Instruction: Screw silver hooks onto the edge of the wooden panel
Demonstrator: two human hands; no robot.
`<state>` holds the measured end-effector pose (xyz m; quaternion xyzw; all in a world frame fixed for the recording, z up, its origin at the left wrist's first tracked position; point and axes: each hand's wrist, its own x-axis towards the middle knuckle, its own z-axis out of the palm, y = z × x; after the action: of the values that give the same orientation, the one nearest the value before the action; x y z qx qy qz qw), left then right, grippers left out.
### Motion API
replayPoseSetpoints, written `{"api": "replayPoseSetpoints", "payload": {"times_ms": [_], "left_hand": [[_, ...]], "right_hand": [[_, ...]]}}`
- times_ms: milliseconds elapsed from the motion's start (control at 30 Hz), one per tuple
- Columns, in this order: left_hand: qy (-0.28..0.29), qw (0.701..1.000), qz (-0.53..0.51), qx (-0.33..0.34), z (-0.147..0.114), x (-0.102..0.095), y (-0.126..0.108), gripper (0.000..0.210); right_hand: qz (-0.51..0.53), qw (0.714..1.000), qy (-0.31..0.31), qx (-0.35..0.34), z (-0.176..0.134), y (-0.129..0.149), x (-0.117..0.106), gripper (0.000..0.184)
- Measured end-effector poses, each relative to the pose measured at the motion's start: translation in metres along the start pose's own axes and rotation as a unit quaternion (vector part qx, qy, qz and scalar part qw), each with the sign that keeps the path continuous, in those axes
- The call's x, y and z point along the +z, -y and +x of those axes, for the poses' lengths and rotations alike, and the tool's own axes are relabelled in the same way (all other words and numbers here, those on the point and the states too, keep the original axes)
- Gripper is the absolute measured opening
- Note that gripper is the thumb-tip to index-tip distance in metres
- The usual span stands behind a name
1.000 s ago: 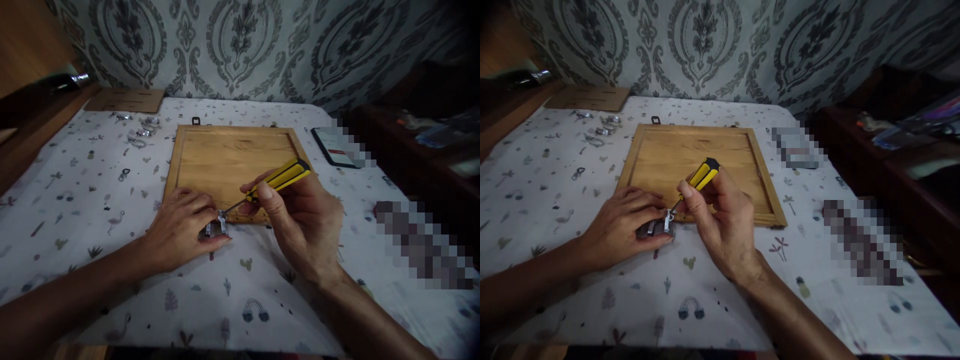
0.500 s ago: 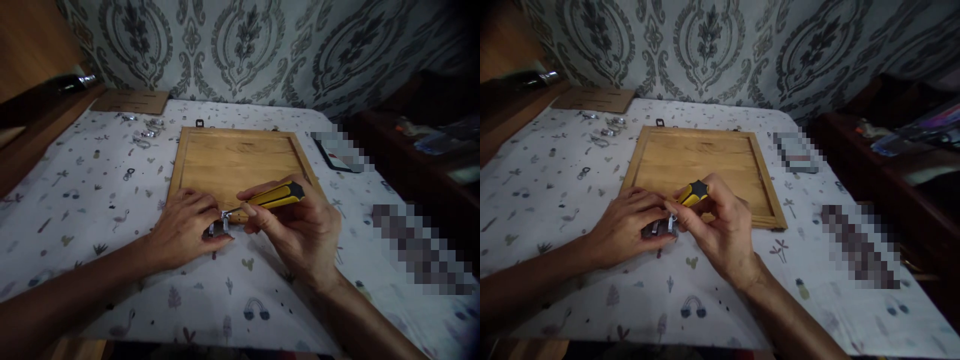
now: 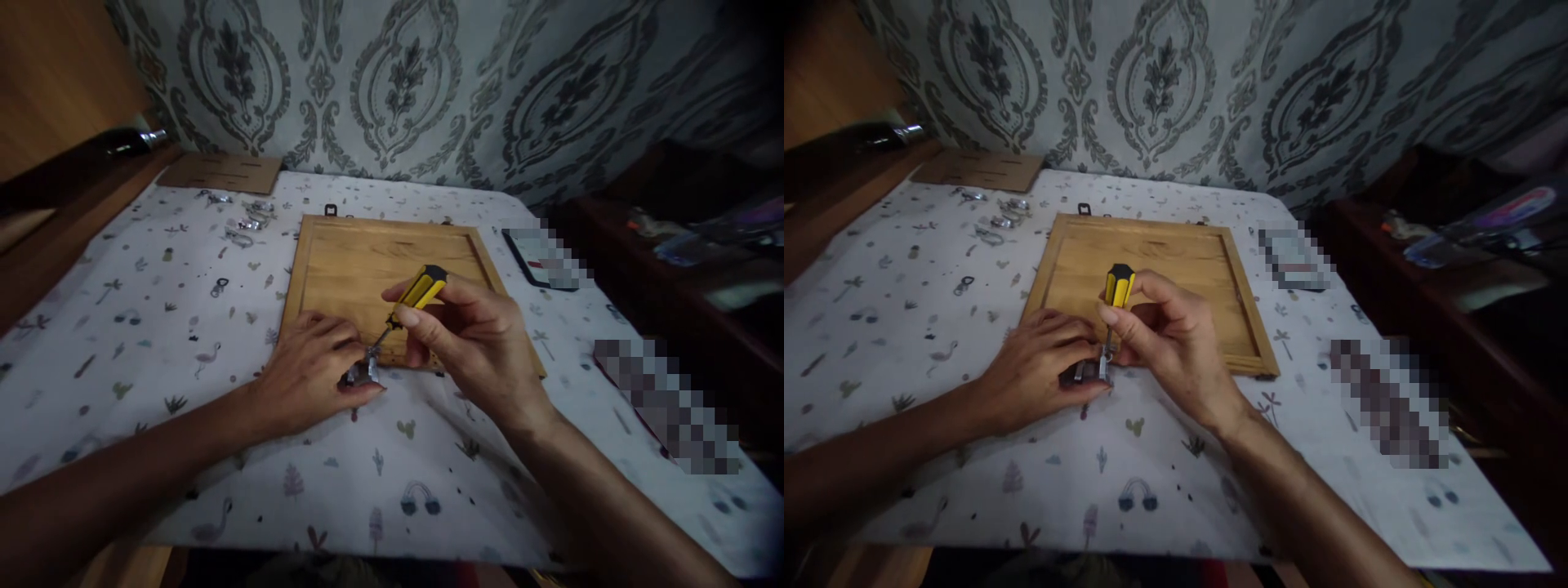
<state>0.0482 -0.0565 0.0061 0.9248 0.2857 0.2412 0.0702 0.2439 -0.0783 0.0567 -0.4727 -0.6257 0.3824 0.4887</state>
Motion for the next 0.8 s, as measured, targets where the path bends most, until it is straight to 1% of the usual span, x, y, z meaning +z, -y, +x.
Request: {"api": "replayPoseSetpoints", "payload": {"times_ms": [67, 167, 267, 400, 500, 633, 767, 800], "left_hand": [[0.003, 1.0, 0.001, -0.002, 0.0, 0.0, 0.0, 0.028], [0.0, 1.0, 0.006, -0.002, 0.0, 0.001, 0.001, 0.028], [-0.008, 1.0, 0.007, 0.003, 0.001, 0.001, 0.0, 0.027], [-0.002, 1.0, 0.0, 0.002, 0.001, -0.001, 0.0, 0.027], [-0.001, 1.0, -0.006, -0.001, 0.002, -0.001, 0.0, 0.024], [-0.003, 1.0, -0.002, -0.003, 0.001, 0.0, 0.0, 0.024], [-0.008, 1.0, 0.007, -0.002, 0.001, 0.001, 0.0, 0.026], [-0.012, 1.0, 0.009, -0.001, 0.001, 0.001, 0.0, 0.027]], "right_hand": [[0.002, 1.0, -0.009, 0.007, 0.003, 0.0, 0.002, 0.037], [0.009, 1.0, -0.002, 0.01, 0.004, -0.001, 0.003, 0.04], [0.026, 1.0, 0.016, 0.008, 0.0, -0.001, 0.001, 0.036], [0.05, 0.998, 0.033, 0.004, -0.006, -0.002, -0.002, 0.031], [0.042, 0.999, 0.02, -0.006, -0.008, -0.004, 0.0, 0.026], [0.036, 0.998, -0.011, -0.045, -0.008, -0.01, 0.006, 0.03], [0.06, 0.997, -0.027, -0.05, -0.007, -0.013, 0.008, 0.03], [0.06, 0.996, -0.039, -0.053, -0.008, -0.013, 0.007, 0.029]]}}
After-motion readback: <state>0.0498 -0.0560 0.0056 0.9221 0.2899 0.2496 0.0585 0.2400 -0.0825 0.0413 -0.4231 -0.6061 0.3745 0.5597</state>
